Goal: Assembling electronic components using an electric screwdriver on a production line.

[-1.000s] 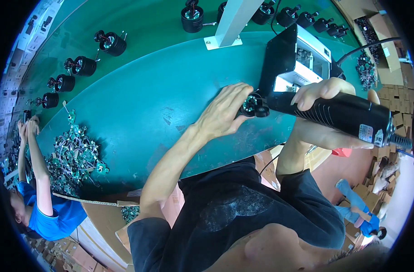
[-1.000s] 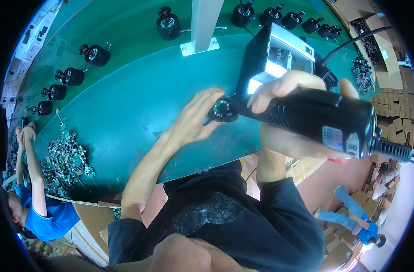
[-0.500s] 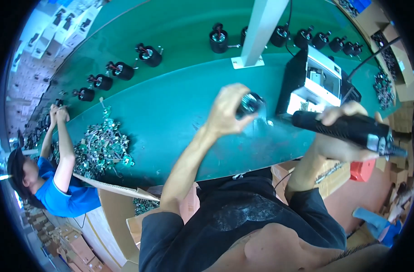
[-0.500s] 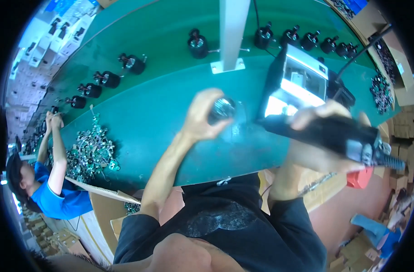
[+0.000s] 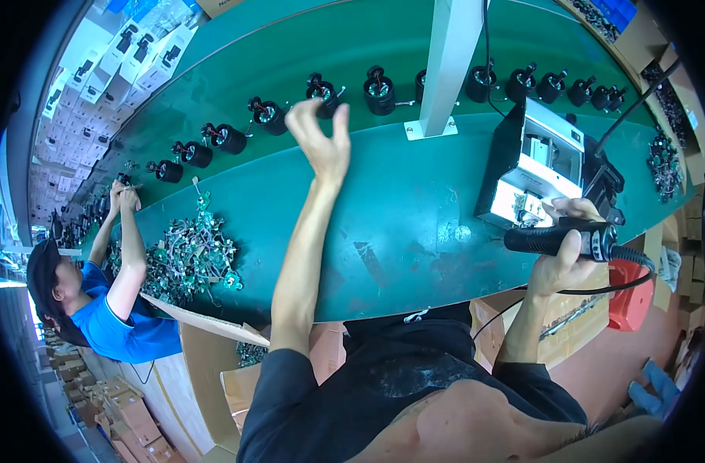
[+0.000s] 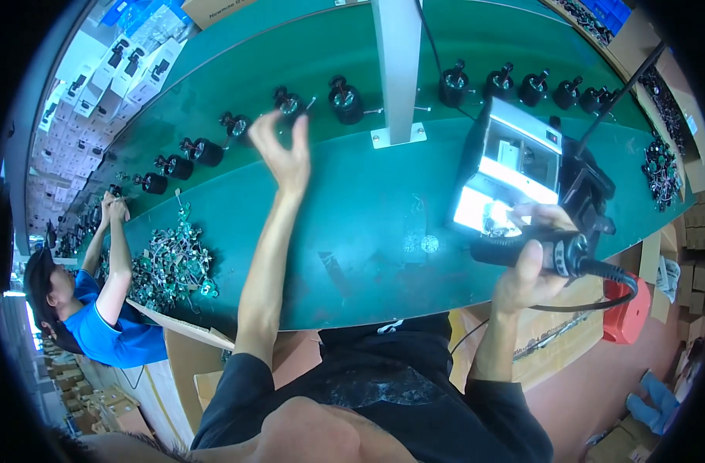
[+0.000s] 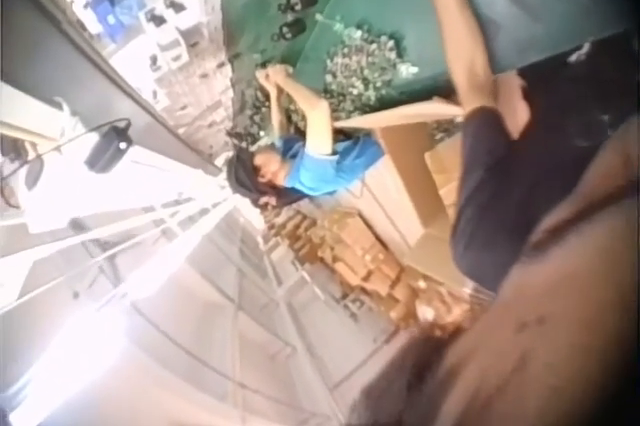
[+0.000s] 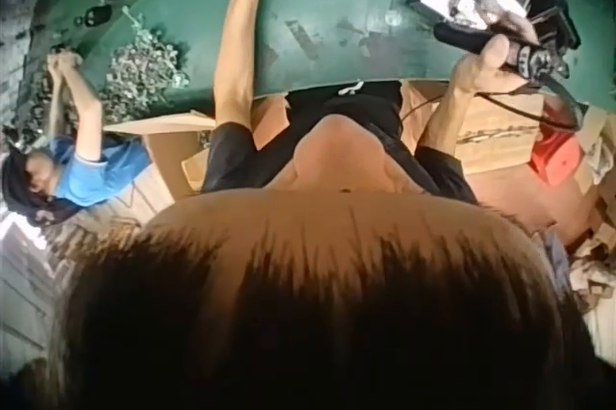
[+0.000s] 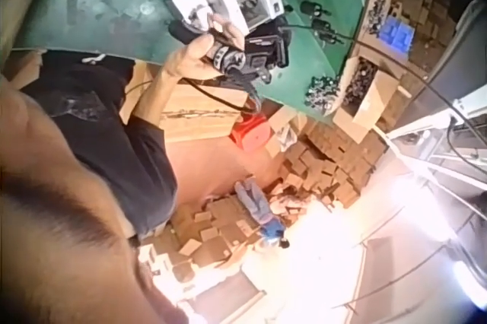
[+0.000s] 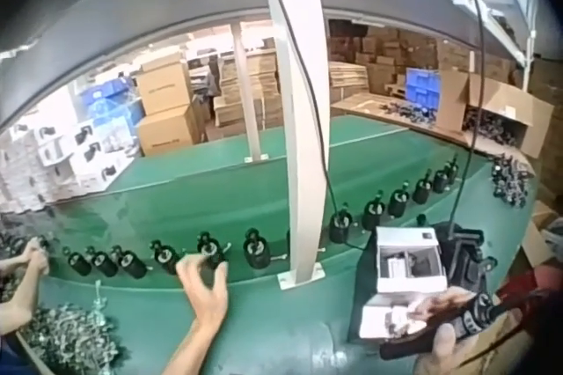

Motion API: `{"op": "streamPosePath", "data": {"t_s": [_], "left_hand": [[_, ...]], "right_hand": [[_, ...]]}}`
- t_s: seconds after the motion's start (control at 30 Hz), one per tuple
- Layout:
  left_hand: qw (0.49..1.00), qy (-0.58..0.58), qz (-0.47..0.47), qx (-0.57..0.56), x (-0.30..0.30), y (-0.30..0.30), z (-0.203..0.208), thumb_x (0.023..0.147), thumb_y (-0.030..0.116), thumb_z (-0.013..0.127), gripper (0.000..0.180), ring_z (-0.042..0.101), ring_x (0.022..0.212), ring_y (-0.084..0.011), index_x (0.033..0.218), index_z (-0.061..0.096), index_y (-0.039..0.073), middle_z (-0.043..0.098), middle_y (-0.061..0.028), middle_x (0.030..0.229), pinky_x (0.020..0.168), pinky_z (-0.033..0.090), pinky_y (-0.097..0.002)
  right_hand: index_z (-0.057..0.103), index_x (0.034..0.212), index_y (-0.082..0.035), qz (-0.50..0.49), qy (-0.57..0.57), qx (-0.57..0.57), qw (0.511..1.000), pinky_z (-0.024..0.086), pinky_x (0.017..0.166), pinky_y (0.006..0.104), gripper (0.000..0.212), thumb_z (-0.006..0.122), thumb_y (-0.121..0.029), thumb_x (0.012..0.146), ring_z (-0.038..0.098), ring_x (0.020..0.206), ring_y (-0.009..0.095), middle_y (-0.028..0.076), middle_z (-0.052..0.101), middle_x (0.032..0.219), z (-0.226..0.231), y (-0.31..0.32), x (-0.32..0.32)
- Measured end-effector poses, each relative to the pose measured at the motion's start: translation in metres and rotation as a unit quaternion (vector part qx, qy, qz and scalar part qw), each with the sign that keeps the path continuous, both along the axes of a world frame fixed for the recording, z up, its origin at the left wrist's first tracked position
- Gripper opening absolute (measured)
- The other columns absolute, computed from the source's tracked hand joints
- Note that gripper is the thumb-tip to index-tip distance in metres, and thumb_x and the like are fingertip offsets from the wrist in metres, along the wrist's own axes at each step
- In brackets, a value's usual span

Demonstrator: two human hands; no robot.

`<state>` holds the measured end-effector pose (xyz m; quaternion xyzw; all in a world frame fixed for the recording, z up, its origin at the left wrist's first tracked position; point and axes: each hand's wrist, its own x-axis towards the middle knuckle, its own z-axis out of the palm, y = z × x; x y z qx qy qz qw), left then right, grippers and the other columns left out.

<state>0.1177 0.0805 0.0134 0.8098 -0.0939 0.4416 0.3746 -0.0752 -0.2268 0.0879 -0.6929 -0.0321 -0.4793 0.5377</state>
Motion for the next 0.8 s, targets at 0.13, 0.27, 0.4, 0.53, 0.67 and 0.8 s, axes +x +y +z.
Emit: {"op": "streamPosePath", "data": {"t_s": [0.13,0.27,0.4,0.53,0.67,0.8], "left_hand": [[0.991,0.041,-0.106,0.071,-0.004,-0.025,-0.003,0.081,0.018,0.079,0.045,0.053,0.112,-0.0354,0.115,0.059,-0.002,0.051,-0.0197,0.125,0.089,0.048,-0.0425],[0.993,0.059,-0.076,0.071,0.020,-0.038,-0.015,0.078,0.015,0.081,0.037,0.057,0.103,-0.0349,0.105,0.061,-0.001,0.057,-0.0192,0.119,0.083,0.049,-0.0425],[0.978,0.151,-0.142,0.028,0.040,-0.035,-0.014,0.075,0.014,0.083,0.036,0.061,0.094,-0.0342,0.100,0.062,-0.002,0.062,-0.0175,0.109,0.081,0.051,-0.0411],[0.973,0.173,-0.156,0.002,0.025,-0.030,-0.004,0.070,0.011,0.086,0.034,0.065,0.085,-0.0330,0.092,0.063,-0.002,0.067,-0.0147,0.098,0.082,0.052,-0.0373],[0.964,0.154,-0.199,-0.083,-0.060,-0.045,0.029,0.067,0.006,0.085,0.029,0.066,0.098,-0.0309,0.085,0.063,-0.001,0.067,-0.0170,0.113,0.087,0.052,-0.0361],[0.925,0.175,-0.336,-0.042,-0.118,-0.063,0.016,0.067,0.004,0.085,0.029,0.065,0.100,-0.0310,0.085,0.063,0.000,0.064,-0.0170,0.121,0.087,0.052,-0.0366]], "right_hand": [[0.050,0.127,-0.011,0.070,0.011,0.087,0.994,0.051,0.048,0.0274,0.043,0.060,-0.032,0.091,0.063,0.056,0.018,0.013,0.064,0.096,0.009,0.011,-0.012],[0.048,0.124,-0.006,0.054,-0.010,0.088,0.995,0.051,0.045,0.0263,0.049,0.057,-0.042,0.093,0.062,0.053,0.019,0.016,0.062,0.093,0.003,0.022,-0.015],[0.045,0.132,-0.010,0.121,-0.086,0.126,0.981,0.052,0.045,0.0269,0.062,0.056,-0.057,0.092,0.062,0.053,0.019,0.017,0.062,0.094,-0.008,0.022,-0.015],[0.044,0.135,-0.013,0.128,-0.069,0.142,0.979,0.053,0.046,0.0274,0.070,0.052,-0.067,0.092,0.064,0.055,0.020,0.018,0.064,0.096,0.009,0.028,-0.020],[0.044,0.136,-0.014,0.127,-0.065,0.115,0.983,0.054,0.047,0.0282,0.074,0.046,-0.074,0.091,0.065,0.057,0.021,0.020,0.066,0.097,0.049,0.007,-0.021],[0.043,0.136,-0.013,0.226,-0.167,0.021,0.959,0.054,0.044,0.0295,0.077,0.039,-0.077,0.092,0.065,0.055,0.022,0.022,0.066,0.095,0.071,-0.006,-0.008]]}}
